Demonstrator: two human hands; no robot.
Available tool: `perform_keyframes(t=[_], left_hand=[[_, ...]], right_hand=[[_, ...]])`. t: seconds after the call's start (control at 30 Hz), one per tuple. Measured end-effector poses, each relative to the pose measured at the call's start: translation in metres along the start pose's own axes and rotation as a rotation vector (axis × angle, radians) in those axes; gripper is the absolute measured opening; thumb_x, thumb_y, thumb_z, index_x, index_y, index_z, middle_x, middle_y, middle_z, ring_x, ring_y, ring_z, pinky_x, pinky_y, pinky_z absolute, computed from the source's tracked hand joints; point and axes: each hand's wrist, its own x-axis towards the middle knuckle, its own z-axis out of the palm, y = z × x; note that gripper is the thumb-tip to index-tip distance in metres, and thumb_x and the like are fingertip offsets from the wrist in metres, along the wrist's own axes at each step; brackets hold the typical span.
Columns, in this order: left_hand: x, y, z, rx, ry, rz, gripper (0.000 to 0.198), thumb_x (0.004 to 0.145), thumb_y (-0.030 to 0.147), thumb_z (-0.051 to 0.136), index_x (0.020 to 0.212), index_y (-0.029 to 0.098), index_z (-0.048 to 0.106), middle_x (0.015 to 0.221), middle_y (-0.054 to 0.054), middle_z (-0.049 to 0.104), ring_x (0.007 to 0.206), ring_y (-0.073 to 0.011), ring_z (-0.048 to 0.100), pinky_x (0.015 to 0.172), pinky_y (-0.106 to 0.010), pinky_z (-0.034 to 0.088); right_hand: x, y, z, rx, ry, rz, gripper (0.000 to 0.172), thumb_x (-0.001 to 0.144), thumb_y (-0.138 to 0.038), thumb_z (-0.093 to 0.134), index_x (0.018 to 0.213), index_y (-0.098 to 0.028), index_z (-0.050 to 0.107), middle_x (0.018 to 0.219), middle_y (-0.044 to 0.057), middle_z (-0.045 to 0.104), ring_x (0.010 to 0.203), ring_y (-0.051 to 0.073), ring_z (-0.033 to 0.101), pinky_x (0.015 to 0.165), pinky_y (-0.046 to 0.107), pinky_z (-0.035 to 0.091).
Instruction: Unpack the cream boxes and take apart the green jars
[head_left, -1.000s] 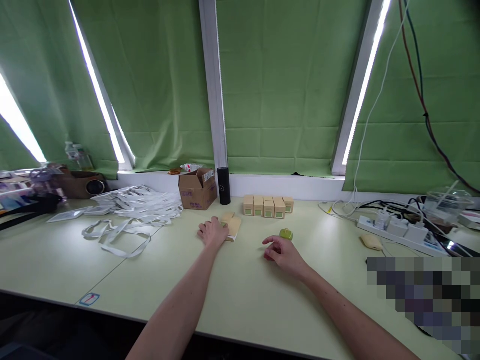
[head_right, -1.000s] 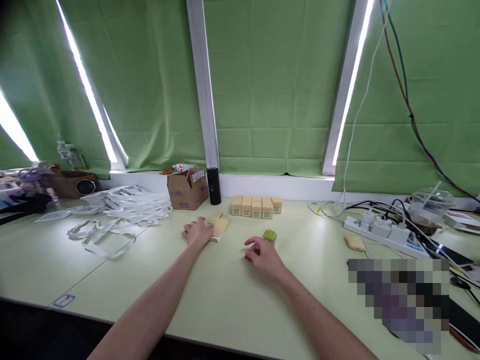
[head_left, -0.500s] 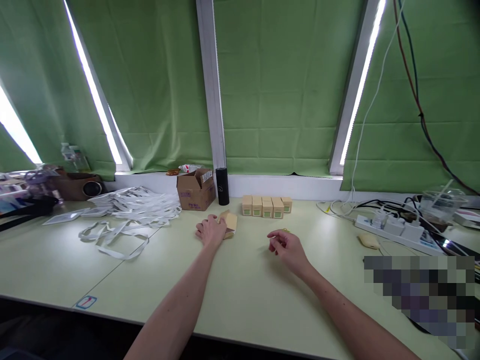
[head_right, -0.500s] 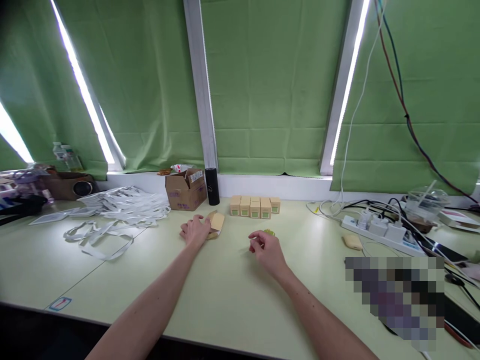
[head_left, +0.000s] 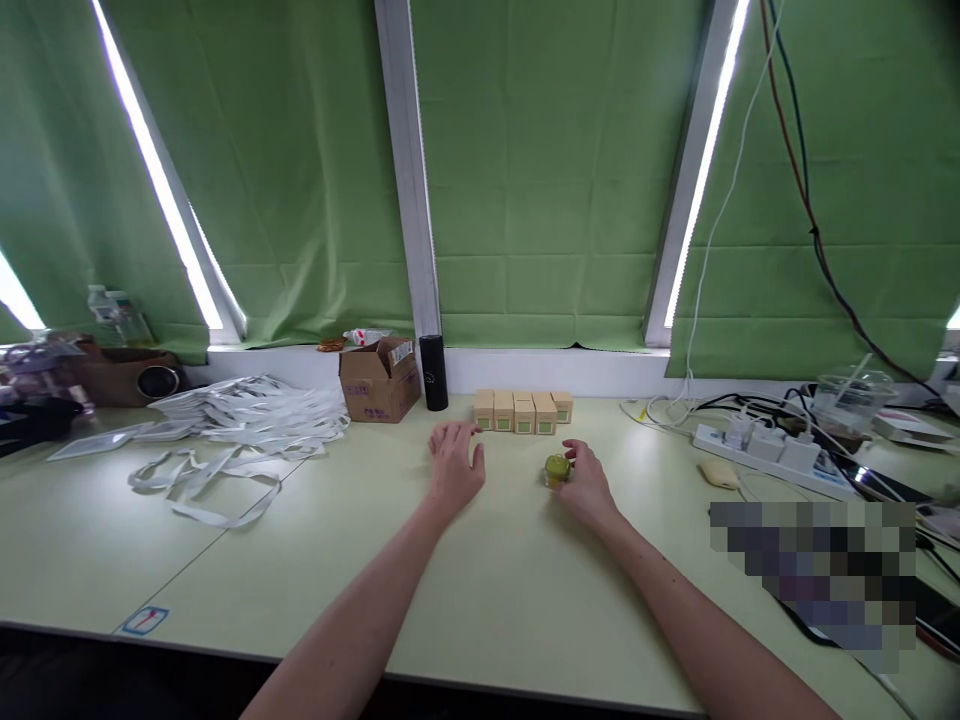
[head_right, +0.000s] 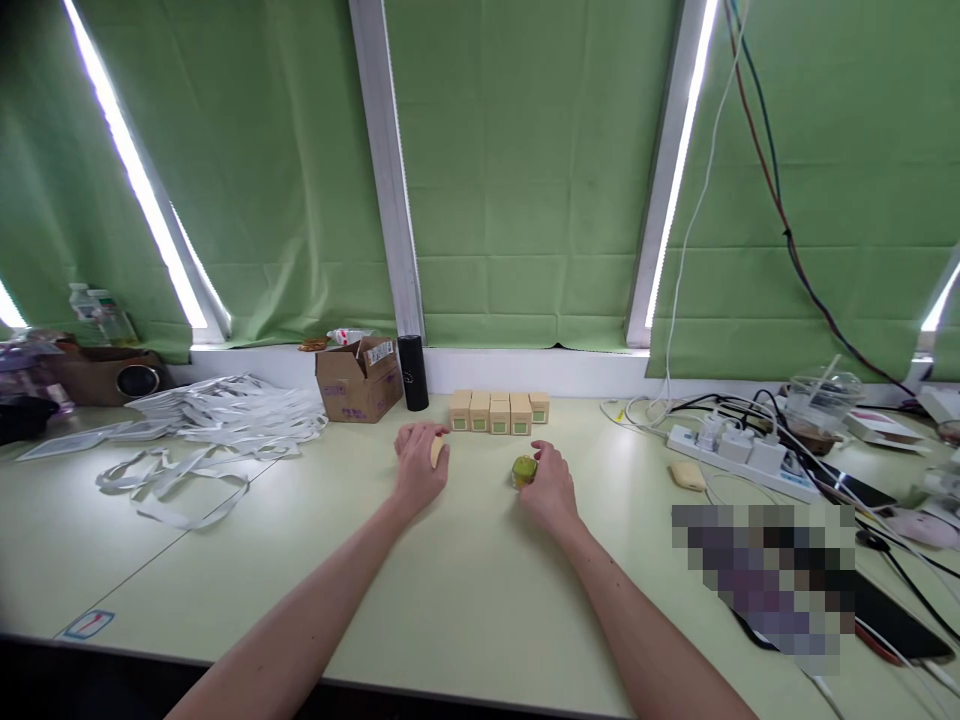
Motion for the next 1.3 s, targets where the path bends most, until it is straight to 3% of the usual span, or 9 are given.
perform_keyframes(t=[0.13,0.23,0.33,0.5,0.7,0.83,1.0,1.17,1.3], left_hand=[[-0.009,0.017,0.001,-0.086,-0.117,0.211,0.029,0.092,0.014,0.052,0.117,0.024,0.063,0.119,-0.009,0.068,0.121,-0.0312,0.05,0.106,-0.047,0.038],[-0.012,0.021,0.001,-0.13,-0.202,0.28,0.032,0.091,0.012,0.053,0.119,0.023,0.063,0.117,-0.009,0.068,0.121,-0.0322,0.05,0.105,-0.05,0.04],[-0.014,0.02,0.0,-0.183,-0.254,0.303,0.037,0.091,0.013,0.054,0.125,0.024,0.062,0.121,-0.01,0.066,0.123,-0.033,0.05,0.105,-0.052,0.043],[-0.015,0.019,0.001,-0.301,-0.26,0.365,0.045,0.09,0.018,0.063,0.134,0.024,0.056,0.128,-0.012,0.064,0.123,-0.0323,0.05,0.106,-0.053,0.046],[-0.015,0.024,0.002,-0.405,-0.198,0.424,0.051,0.094,0.025,0.065,0.142,0.025,0.048,0.131,-0.013,0.062,0.123,-0.03,0.053,0.106,-0.051,0.049],[-0.017,0.027,0.003,-0.462,-0.193,0.413,0.049,0.096,0.031,0.065,0.143,0.025,0.049,0.131,-0.014,0.062,0.121,-0.0297,0.055,0.104,-0.05,0.051],[-0.017,0.03,0.006,-0.622,-0.231,0.247,0.048,0.1,0.038,0.061,0.144,0.025,0.047,0.129,-0.013,0.063,0.111,-0.0256,0.061,0.097,-0.046,0.054],[-0.016,0.035,0.007,-0.758,-0.276,0.152,0.042,0.098,0.036,0.063,0.138,0.025,0.055,0.123,-0.011,0.066,0.102,-0.0223,0.065,0.093,-0.043,0.058],[-0.016,0.035,0.007,-0.813,-0.312,0.228,0.047,0.095,0.025,0.067,0.14,0.028,0.055,0.134,-0.013,0.06,0.109,-0.0233,0.067,0.096,-0.044,0.06]], right_hand=[[0.0,0.003,0.003,-0.073,-0.04,0.035,0.059,0.064,-0.013,0.072,0.121,-0.023,0.059,0.11,0.01,0.069,0.109,0.032,0.064,0.096,0.045,0.046],[0.001,0.004,0.001,0.012,-0.047,0.047,0.046,0.066,-0.017,0.074,0.111,-0.024,0.063,0.107,0.008,0.072,0.105,0.03,0.065,0.095,0.045,0.047],[0.001,-0.002,0.0,0.277,-0.058,0.039,0.044,0.067,-0.029,0.077,0.108,-0.022,0.065,0.11,0.009,0.073,0.105,0.028,0.066,0.091,0.043,0.052],[-0.007,-0.027,-0.003,0.825,-0.174,0.04,0.06,0.063,-0.051,0.089,0.109,-0.019,0.068,0.112,0.012,0.076,0.1,0.028,0.071,0.087,0.043,0.059],[-0.019,-0.048,-0.006,1.039,-0.298,0.091,0.061,0.066,-0.061,0.09,0.105,-0.02,0.069,0.1,0.011,0.078,0.083,0.026,0.075,0.074,0.039,0.058],[-0.022,-0.05,-0.005,1.051,-0.299,0.128,0.065,0.064,-0.062,0.091,0.108,-0.021,0.066,0.095,0.01,0.078,0.078,0.026,0.074,0.07,0.039,0.058],[-0.023,-0.05,-0.007,0.987,-0.29,0.096,0.07,0.066,-0.06,0.09,0.117,-0.023,0.062,0.101,0.008,0.075,0.091,0.027,0.074,0.076,0.042,0.062],[-0.025,-0.05,-0.005,0.821,-0.219,-0.048,0.068,0.068,-0.053,0.089,0.123,-0.026,0.057,0.111,0.006,0.065,0.099,0.025,0.069,0.08,0.043,0.064],[-0.03,-0.049,-0.004,0.575,-0.097,-0.247,0.054,0.08,-0.04,0.079,0.128,-0.029,0.056,0.123,0.009,0.061,0.119,0.028,0.061,0.087,0.043,0.064]])
